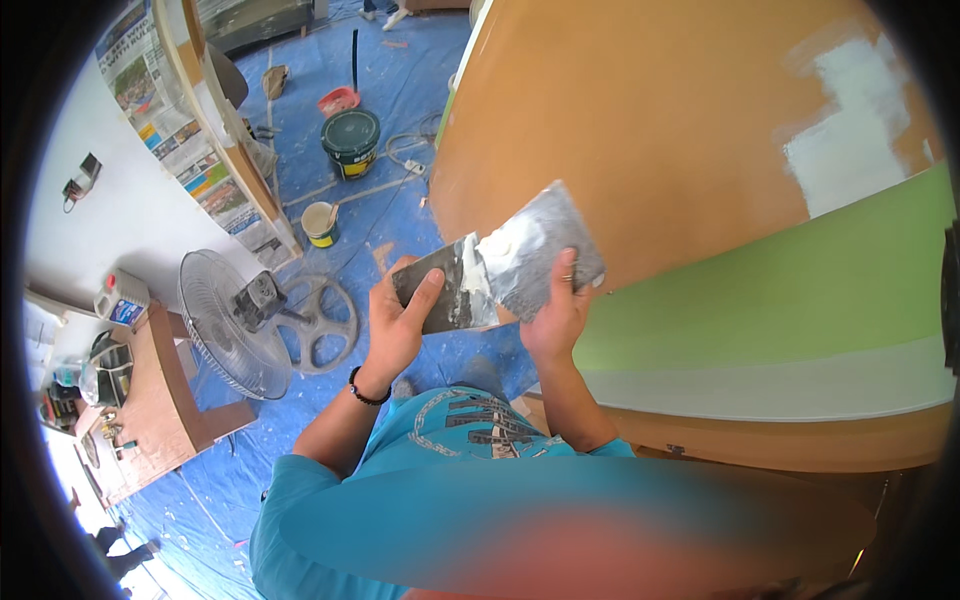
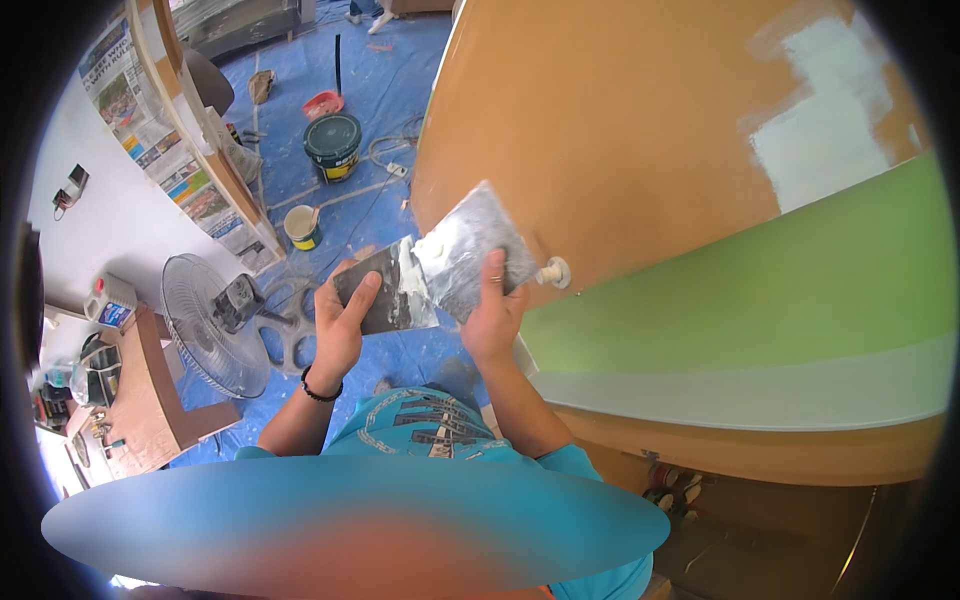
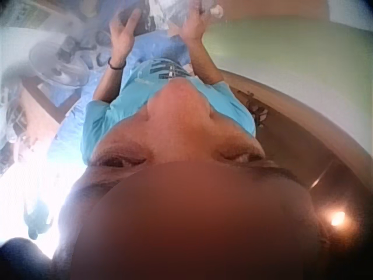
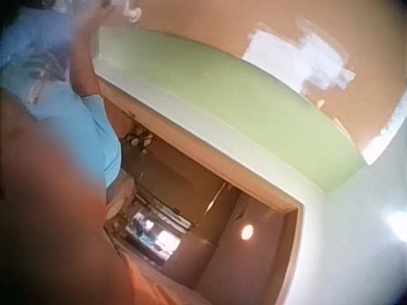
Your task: The person applies white wall compound to a wall using a putty knife and a hawk. They repeatedly scoop compound from a bucket, transfer it to the hawk, and spread it onto the wall surface in smooth strokes.
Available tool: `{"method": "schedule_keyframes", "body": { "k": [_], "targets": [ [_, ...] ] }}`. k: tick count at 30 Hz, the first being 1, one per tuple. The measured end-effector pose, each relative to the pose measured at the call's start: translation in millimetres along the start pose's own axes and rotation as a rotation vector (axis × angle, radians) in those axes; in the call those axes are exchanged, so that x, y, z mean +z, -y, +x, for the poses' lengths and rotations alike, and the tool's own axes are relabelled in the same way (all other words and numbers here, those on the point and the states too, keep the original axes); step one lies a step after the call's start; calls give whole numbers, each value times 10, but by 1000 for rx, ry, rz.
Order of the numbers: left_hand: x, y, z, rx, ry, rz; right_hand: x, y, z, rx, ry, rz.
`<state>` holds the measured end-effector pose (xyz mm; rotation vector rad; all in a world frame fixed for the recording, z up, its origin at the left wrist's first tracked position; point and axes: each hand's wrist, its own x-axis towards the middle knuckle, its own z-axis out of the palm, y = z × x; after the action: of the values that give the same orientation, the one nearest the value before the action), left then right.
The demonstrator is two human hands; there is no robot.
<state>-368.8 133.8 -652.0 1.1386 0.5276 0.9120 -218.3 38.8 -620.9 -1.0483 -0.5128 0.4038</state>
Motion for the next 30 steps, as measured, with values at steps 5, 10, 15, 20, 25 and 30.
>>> {"method": "schedule_keyframes", "body": {
  "k": [5, 10, 15, 20, 25, 30],
  "targets": [
    [-13, 231, 219, -149, -30, -82, -139, -10, 162, 153, 177, -445],
    [54, 405, 745, -29, -182, -409, -357, -131, 600, 461, 458, -708],
    [-52, 278, 1525, 135, -169, -505, -671, -165, 1352, 208, -62, -195],
    [136, 115, 2498, 163, -126, -432, -944, -125, 2007, 75, 21, -144],
    [418, -187, 3280, 351, -82, -299, -1088, -228, 2545, 55, 61, -138],
    [612, -815, 4071, 549, -50, -105, -1110, -244, 2795, 4, 70, -171]
  ]
}}
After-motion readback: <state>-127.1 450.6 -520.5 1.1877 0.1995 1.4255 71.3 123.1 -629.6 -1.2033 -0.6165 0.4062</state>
